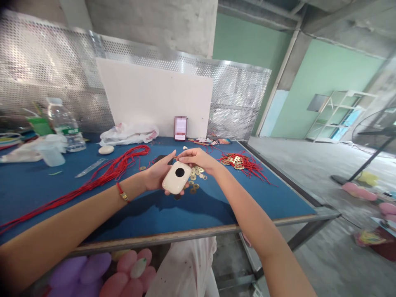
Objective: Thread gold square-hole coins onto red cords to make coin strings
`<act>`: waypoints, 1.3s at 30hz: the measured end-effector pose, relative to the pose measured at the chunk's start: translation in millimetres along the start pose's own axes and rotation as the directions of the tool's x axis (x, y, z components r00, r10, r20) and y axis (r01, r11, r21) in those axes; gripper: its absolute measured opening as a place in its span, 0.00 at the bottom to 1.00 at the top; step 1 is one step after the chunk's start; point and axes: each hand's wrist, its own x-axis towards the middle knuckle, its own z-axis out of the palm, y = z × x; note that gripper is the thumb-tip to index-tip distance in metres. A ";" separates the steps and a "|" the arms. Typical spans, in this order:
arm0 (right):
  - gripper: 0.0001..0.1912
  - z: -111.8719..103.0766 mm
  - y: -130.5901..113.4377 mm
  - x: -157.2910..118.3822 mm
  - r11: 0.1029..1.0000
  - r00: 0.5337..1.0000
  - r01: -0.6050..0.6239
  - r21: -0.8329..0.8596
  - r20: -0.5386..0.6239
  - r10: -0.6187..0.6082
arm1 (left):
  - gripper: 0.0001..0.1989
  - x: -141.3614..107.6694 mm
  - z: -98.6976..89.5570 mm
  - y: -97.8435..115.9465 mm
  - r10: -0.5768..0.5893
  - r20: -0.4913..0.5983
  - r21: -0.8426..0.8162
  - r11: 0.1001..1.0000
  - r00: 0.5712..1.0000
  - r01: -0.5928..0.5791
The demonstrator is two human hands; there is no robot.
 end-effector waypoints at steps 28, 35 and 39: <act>0.17 4.2 6.3 1.5 0.967 0.998 -0.034 0.253 0.056 0.020 | 0.36 -16.1 -1.1 6.6 0.083 -0.004 0.372 0.925 0.997 -0.076; 0.18 10.0 7.9 5.6 0.984 0.989 0.139 0.111 -0.071 -0.131 | 0.35 -19.2 2.2 8.4 0.142 -0.037 0.377 0.919 0.989 -0.118; 0.16 9.2 5.0 4.4 0.947 0.942 0.300 -0.117 -0.118 -0.313 | 0.35 -15.8 2.9 8.0 0.193 -0.046 0.361 0.918 0.980 -0.163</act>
